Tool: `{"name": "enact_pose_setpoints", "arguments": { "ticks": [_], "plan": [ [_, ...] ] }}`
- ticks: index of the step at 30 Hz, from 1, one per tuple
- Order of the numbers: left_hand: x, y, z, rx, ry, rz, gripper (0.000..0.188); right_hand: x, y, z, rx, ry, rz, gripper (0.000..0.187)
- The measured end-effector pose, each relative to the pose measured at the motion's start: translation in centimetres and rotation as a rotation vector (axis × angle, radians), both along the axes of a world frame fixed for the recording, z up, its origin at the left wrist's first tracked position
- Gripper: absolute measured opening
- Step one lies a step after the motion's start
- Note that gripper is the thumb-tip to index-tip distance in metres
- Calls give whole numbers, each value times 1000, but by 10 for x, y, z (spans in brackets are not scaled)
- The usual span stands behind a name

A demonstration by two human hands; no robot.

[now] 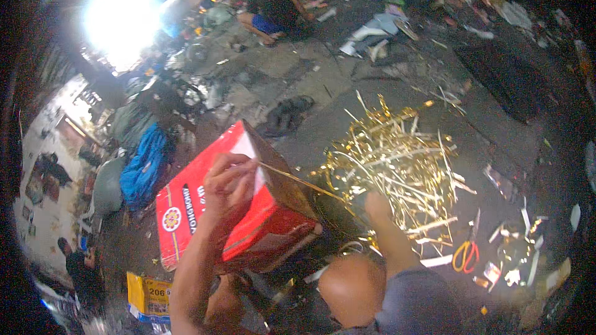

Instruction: The person wraps a red cardboard box with white tape, repeatedly folding and pressing the tape around the edges. The person handles the box and tape by hand, adjusting the tape to secure the package.

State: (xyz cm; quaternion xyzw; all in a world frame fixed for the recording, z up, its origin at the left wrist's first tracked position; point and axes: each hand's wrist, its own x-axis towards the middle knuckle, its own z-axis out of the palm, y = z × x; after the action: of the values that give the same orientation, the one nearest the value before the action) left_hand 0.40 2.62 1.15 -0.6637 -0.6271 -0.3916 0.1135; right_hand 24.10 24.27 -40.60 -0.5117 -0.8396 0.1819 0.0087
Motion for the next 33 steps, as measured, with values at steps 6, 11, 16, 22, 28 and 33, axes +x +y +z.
{"name": "enact_pose_setpoints", "arguments": {
  "ticks": [6, 11, 16, 22, 28, 33],
  "plan": [
    [5, -11, 10, -189, 202, 108, 43, 14, -17, 15, 45, -16, -112, 22],
    [57, -32, -3, -30, 442, 123, 47, 18, 1, 32, -243, 344, -219, 24],
    [137, -65, -143, -383, -152, -217, 42, 56, 12, 170, 68, 1331, -1139, 25],
    [208, -167, -305, -1161, -574, 73, 32, 104, -43, 227, 419, 1381, -582, 28],
    [206, -162, -327, -1076, -796, 188, 23, 116, -101, 264, 136, 1356, -372, 23],
    [150, -155, -297, -706, -950, 135, 16, 94, -135, 357, -84, 1308, 201, 17]
  ]
}}
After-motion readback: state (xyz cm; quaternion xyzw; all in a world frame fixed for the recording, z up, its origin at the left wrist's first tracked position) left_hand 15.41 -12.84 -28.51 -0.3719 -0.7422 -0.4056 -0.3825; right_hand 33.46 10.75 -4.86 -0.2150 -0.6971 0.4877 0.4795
